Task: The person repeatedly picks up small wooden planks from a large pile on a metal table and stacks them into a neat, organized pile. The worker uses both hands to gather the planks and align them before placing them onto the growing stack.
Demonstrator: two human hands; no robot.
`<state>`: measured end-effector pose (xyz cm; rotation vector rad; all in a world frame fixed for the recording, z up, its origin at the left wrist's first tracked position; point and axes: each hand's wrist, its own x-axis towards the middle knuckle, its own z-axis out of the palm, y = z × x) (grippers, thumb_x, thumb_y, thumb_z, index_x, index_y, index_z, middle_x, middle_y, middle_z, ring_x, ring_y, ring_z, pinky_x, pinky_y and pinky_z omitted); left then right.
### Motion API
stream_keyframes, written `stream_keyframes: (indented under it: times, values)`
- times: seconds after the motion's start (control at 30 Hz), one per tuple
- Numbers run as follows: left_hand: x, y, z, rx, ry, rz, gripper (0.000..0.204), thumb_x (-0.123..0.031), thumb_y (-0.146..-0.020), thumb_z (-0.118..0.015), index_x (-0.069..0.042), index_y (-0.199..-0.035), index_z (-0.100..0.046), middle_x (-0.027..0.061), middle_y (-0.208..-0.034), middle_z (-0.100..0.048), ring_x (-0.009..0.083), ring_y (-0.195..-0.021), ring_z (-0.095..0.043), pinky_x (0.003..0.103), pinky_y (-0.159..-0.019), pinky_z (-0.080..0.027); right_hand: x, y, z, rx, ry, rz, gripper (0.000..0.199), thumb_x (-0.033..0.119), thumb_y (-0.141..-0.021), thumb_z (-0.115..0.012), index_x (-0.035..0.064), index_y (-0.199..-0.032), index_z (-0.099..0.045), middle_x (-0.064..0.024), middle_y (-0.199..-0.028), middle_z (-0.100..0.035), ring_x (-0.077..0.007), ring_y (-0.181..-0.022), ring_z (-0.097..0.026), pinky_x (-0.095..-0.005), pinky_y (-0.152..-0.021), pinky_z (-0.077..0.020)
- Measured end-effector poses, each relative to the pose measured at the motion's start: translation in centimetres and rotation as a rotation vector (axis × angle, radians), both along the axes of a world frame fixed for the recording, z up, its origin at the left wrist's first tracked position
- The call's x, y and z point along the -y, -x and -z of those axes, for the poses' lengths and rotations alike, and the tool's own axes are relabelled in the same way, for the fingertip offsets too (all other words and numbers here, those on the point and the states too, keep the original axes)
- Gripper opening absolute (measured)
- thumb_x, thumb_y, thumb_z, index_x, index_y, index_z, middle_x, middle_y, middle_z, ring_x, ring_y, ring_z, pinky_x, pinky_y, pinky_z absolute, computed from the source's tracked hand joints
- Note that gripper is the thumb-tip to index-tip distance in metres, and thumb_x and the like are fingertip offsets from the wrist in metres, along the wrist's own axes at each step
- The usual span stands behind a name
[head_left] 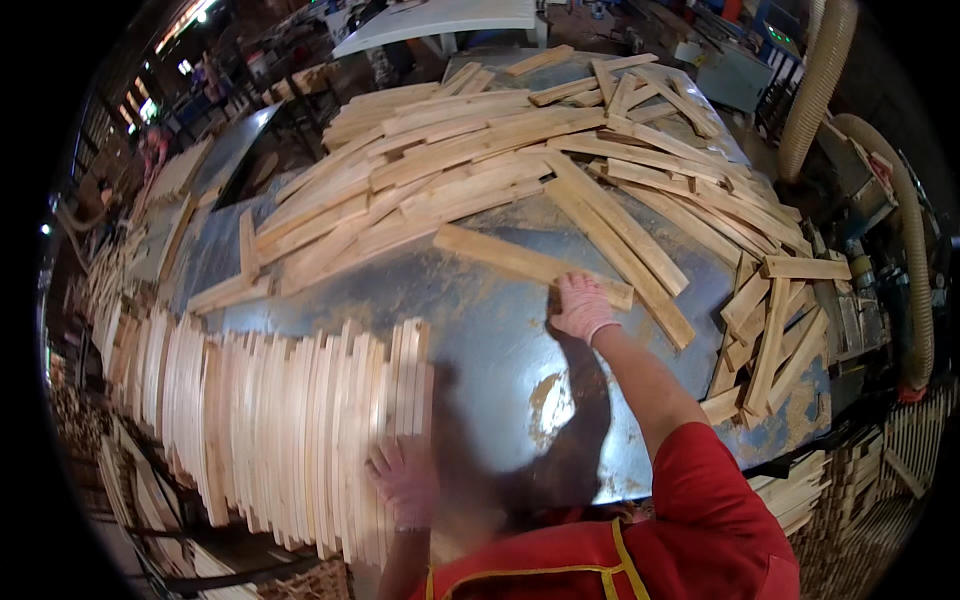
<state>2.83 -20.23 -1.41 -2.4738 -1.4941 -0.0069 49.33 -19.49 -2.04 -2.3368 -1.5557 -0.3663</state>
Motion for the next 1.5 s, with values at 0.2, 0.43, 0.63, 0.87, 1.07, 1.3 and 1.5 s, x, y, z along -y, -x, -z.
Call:
stream_keyframes:
  times: [0.2,0.43,0.63,0.87,1.07,1.3,1.5]
  values:
    - [-0.1,-12.0,-4.0,0.231,0.305,0.265,0.084,-0.045,-0.083,-0.082,-0.009,-0.154,-0.053,0.0188,-0.16,-0.045,0.0447,-0.151,-0.038,0.062,-0.121,-0.034,0.7,-3.1,-4.0,-0.37,0.687,-0.169,0.07,0.042,-0.087,-0.072,0.0104,-0.146,-0.054,-0.0264,-0.122,-0.07,-0.0426,-0.113,-0.068,-0.0499,-0.103,-0.0526]
    - [-0.9,-29.4,-2.6,0.306,0.499,0.188,0.082,-0.051,-0.085,-0.08,-0.009,-0.151,-0.053,0.015,-0.155,-0.048,0.0463,-0.147,-0.041,0.062,-0.117,-0.037,-1.1,-18.7,-4.8,-0.222,0.281,0.176,0.047,0.029,-0.083,-0.071,0.0041,-0.123,-0.066,-0.025,-0.128,-0.071,-0.0429,-0.117,-0.069,-0.0512,-0.098,-0.0554]
    - [-0.4,-32.3,1.5,0.198,0.335,0.444,0.068,-0.056,-0.09,-0.071,-0.012,-0.142,-0.065,0.0132,-0.158,-0.047,0.0382,-0.148,-0.039,0.061,-0.12,-0.033,3.8,-21.3,-3.5,-0.496,0.272,0.349,0.073,0.034,-0.08,-0.077,0.0075,-0.144,-0.054,-0.0275,-0.133,-0.062,-0.0444,-0.127,-0.06,-0.0501,-0.108,-0.0503]
    - [-0.6,-29.1,-1.0,0.244,0.491,0.367,0.043,-0.027,-0.089,-0.071,-0.017,-0.131,-0.072,0.0108,-0.15,-0.049,0.0328,-0.149,-0.038,0.055,-0.117,-0.039,12.8,-12.0,-1.9,-0.513,0.295,0.349,0.095,0.026,-0.079,-0.081,0.0107,-0.163,-0.039,-0.0259,-0.136,-0.062,-0.0432,-0.129,-0.06,-0.0484,-0.11,-0.0498]
    - [3.6,-13.9,3.4,0.784,0.694,-0.171,0.076,-0.02,-0.085,-0.076,-0.019,-0.156,-0.049,0.0138,-0.169,-0.033,0.0398,-0.147,-0.046,0.049,-0.117,-0.046,19.9,2.5,2.8,-1.543,-0.135,0.056,0.091,0.002,-0.095,-0.073,0.0049,-0.171,-0.024,-0.0166,-0.152,-0.055,-0.027,-0.13,-0.059,-0.0381,-0.113,-0.0487]
    - [11.0,0.4,-2.9,0.869,0.946,-0.294,0.068,-0.02,-0.092,-0.064,-0.016,-0.158,-0.047,0.0185,-0.158,-0.052,0.0409,-0.139,-0.057,0.047,-0.115,-0.049,19.1,27.5,3.5,-1.79,0.209,-0.149,0.108,0.031,-0.094,-0.082,0.0068,-0.172,-0.011,-0.0208,-0.147,-0.058,-0.0307,-0.13,-0.061,-0.0426,-0.108,-0.0527]
    - [12.8,15.3,1.0,0.915,0.191,-0.476,0.049,-0.023,-0.099,-0.066,-0.005,-0.145,-0.06,0.0113,-0.125,-0.071,0.0251,-0.105,-0.07,0.04,-0.089,-0.059,11.1,33.5,1.4,-1.338,0.821,-0.356,0.084,0.047,-0.092,-0.082,-0.0008,-0.15,-0.046,-0.019,-0.119,-0.073,-0.0309,-0.108,-0.07,-0.0404,-0.097,-0.0551]
